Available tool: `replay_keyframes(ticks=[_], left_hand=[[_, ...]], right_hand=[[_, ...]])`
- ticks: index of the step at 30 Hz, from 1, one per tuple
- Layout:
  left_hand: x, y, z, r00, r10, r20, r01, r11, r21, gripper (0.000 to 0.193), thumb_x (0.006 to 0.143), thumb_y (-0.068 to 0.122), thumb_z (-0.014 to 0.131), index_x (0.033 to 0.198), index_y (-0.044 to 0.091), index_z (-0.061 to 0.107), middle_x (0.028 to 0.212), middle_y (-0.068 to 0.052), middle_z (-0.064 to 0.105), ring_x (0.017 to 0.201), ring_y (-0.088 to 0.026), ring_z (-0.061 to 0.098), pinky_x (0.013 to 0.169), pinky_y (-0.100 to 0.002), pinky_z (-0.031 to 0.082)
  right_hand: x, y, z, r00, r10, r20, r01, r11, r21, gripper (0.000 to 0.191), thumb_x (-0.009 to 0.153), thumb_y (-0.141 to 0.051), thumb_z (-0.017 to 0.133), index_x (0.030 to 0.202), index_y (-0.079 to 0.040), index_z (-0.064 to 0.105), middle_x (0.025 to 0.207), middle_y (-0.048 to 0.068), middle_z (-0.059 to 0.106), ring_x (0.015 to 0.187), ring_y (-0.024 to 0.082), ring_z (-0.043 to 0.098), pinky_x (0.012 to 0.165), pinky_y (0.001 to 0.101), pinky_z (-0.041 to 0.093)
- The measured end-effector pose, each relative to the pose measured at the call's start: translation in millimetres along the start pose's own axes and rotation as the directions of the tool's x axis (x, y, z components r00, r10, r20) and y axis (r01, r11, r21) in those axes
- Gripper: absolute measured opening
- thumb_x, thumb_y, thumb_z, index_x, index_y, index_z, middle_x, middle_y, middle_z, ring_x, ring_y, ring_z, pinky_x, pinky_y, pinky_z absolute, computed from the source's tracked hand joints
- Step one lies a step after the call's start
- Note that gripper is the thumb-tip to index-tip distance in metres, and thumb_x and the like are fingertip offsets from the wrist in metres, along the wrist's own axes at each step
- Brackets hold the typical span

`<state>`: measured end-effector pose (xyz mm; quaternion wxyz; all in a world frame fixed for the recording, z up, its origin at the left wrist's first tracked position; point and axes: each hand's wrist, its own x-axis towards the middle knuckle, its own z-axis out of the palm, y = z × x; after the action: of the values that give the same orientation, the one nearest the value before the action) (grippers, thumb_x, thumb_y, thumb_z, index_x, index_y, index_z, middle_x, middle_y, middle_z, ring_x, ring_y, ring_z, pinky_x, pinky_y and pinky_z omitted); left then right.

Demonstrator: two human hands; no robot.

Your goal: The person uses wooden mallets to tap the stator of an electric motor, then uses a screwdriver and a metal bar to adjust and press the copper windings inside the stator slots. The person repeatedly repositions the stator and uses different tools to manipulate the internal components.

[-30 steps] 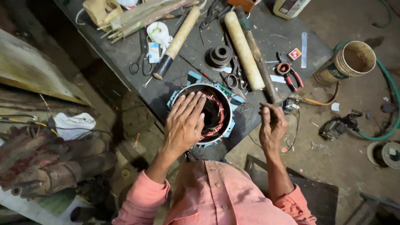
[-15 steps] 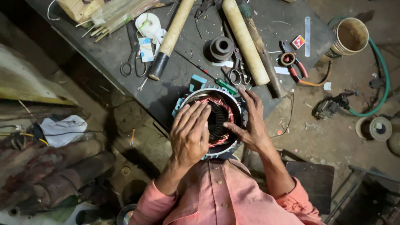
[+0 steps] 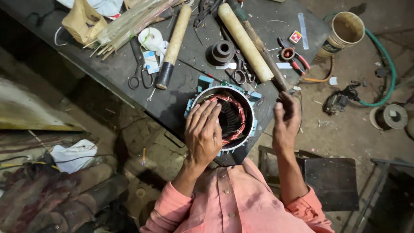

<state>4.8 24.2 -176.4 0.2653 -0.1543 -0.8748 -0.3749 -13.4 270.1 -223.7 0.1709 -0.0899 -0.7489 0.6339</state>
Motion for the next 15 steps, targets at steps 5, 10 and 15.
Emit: replay_keyframes(ticks=[5, 10, 15], left_hand=[[1, 4, 2, 0.999, -0.010, -0.037, 0.010, 1.000, 0.015, 0.029, 0.095, 0.003, 0.059, 0.122, -0.004, 0.068, 0.128, -0.018, 0.070, 0.126, -0.035, 0.063, 0.116, -0.048, 0.042], [5, 10, 4, 0.998, -0.029, -0.053, 0.030, 0.999, 0.030, 0.026, 0.096, 0.004, 0.058, 0.118, -0.004, 0.070, 0.124, -0.017, 0.071, 0.122, -0.034, 0.066, 0.114, -0.048, 0.044], [7, 15, 7, 0.997, -0.064, -0.042, 0.067, 0.995, 0.076, 0.024, 0.095, 0.005, 0.059, 0.115, -0.003, 0.071, 0.121, -0.016, 0.073, 0.119, -0.032, 0.067, 0.111, -0.047, 0.045]], right_hand=[[16, 36, -19, 0.999, 0.001, 0.046, 0.002, 0.997, -0.074, 0.031, 0.106, -0.015, 0.063, 0.132, 0.003, 0.062, 0.122, 0.010, 0.069, 0.111, 0.017, 0.065, 0.100, 0.0324, 0.053], [31, 60, -16, 0.995, 0.045, 0.094, -0.041, 0.998, -0.043, 0.028, 0.103, -0.011, 0.063, 0.127, 0.004, 0.063, 0.115, 0.011, 0.073, 0.102, 0.017, 0.069, 0.093, 0.0315, 0.055], [42, 81, -17, 0.986, 0.053, 0.158, -0.050, 0.998, -0.024, 0.026, 0.104, -0.009, 0.062, 0.124, 0.006, 0.064, 0.110, 0.012, 0.074, 0.101, 0.018, 0.071, 0.092, 0.0308, 0.056]])
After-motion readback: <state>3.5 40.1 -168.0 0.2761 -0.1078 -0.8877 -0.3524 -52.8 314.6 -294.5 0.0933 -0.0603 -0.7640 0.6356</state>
